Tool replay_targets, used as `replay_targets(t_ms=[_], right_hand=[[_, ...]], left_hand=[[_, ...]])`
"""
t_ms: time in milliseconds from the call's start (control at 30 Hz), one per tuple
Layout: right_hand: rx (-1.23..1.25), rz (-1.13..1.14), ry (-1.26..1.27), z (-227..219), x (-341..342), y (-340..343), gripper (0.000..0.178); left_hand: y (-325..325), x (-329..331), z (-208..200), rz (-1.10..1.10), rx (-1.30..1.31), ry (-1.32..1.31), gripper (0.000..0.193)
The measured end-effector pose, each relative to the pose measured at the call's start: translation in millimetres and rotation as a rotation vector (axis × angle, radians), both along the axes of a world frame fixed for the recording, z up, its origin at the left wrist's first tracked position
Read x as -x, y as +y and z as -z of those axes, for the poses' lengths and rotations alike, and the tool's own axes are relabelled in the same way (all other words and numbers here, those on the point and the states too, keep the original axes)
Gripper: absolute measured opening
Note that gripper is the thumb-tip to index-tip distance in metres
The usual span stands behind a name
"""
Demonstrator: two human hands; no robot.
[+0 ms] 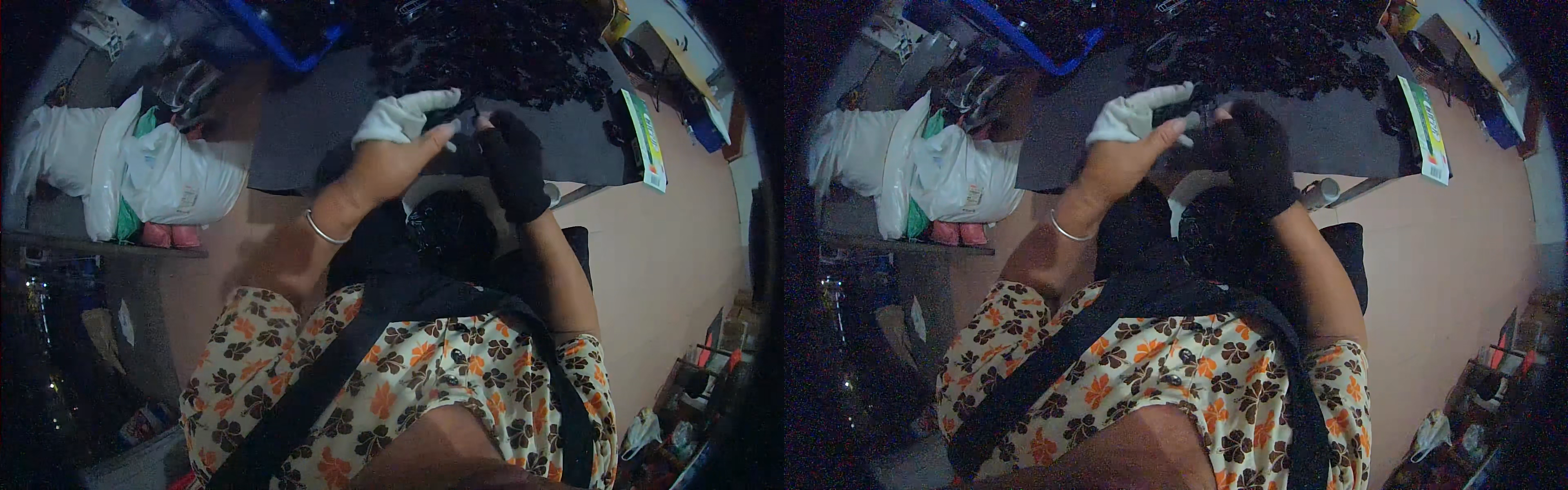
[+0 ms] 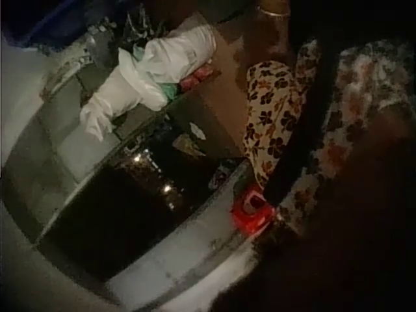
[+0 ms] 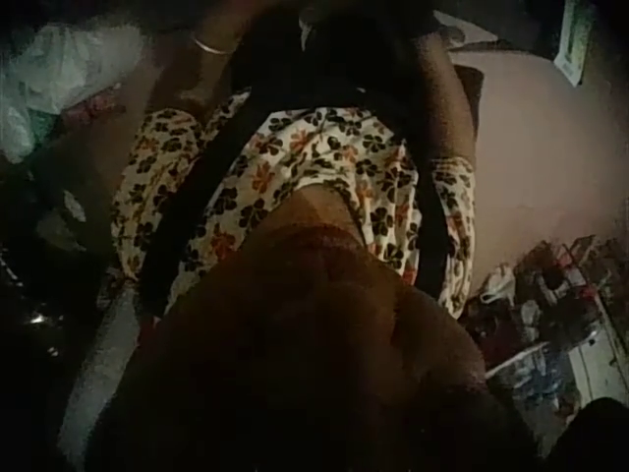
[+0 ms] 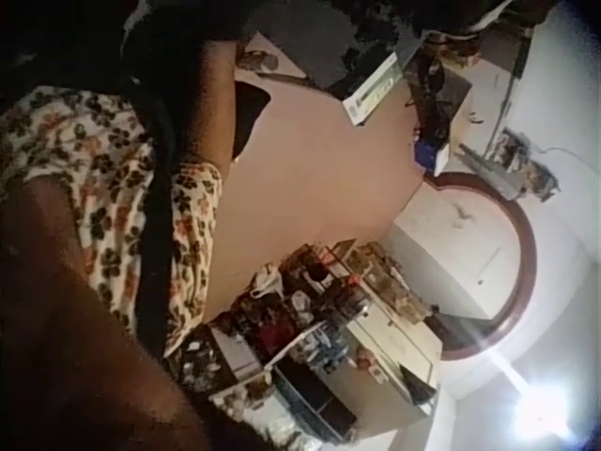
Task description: The recorder is manually assembling or sorting small black rubber/plastic components at a manufacturing workstation.
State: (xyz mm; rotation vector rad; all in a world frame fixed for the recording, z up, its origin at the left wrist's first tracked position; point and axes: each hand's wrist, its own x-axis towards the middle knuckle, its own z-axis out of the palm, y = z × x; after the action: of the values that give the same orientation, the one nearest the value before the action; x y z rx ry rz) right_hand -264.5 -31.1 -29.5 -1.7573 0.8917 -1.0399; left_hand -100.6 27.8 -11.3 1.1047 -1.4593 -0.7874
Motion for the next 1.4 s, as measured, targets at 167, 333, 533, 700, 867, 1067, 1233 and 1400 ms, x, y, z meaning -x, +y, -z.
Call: replay_targets(t_ms=[167,333,533,700,867,1067,1233,1400], right_hand=[[-0.209,-0.154,-0.054,1.0,-1.1,8.3,0.012],[0.397,-0.155,0.118,6.1,-3.2,7.4,0.019],[0.666,-0.198,0.182,8.5,-6.2,8.9,0.023],[0.567,-0.24,0.219,7.0,3.5,8.6,0.022],[0.119,-0.262,0.065,13.0,3.7,11.0,0.013],[-0.306,-0.219,0.104,-3.0,2.9,14.5,0.018],[-0.33,-0.164,-0.26,-11.5,5.0,22.5,0.02],[-0.177,-0.199,0.006,-2.9,17.8,14.7,0.026]], left_hand=[[7.3,13.3,-3.3,-0.244,0.428,-0.523,0.027],[13.2,19.4,-6.7,-0.21,0.289,-0.596,0.032],[16.1,10.3,1.3,-0.153,0.396,-0.617,0.035],[21.3,18.1,-2.2,-0.161,0.396,-0.602,0.037],[18.6,16.4,-4.3,-0.118,0.33,-0.542,0.034],[19.1,4.5,5.0,-0.053,0.225,-0.309,0.032],[20.7,2.5,2.1,0.094,-0.13,-0.034,0.024],[17.8,7.7,1.3,0.186,-0.076,-0.032,0.025]])
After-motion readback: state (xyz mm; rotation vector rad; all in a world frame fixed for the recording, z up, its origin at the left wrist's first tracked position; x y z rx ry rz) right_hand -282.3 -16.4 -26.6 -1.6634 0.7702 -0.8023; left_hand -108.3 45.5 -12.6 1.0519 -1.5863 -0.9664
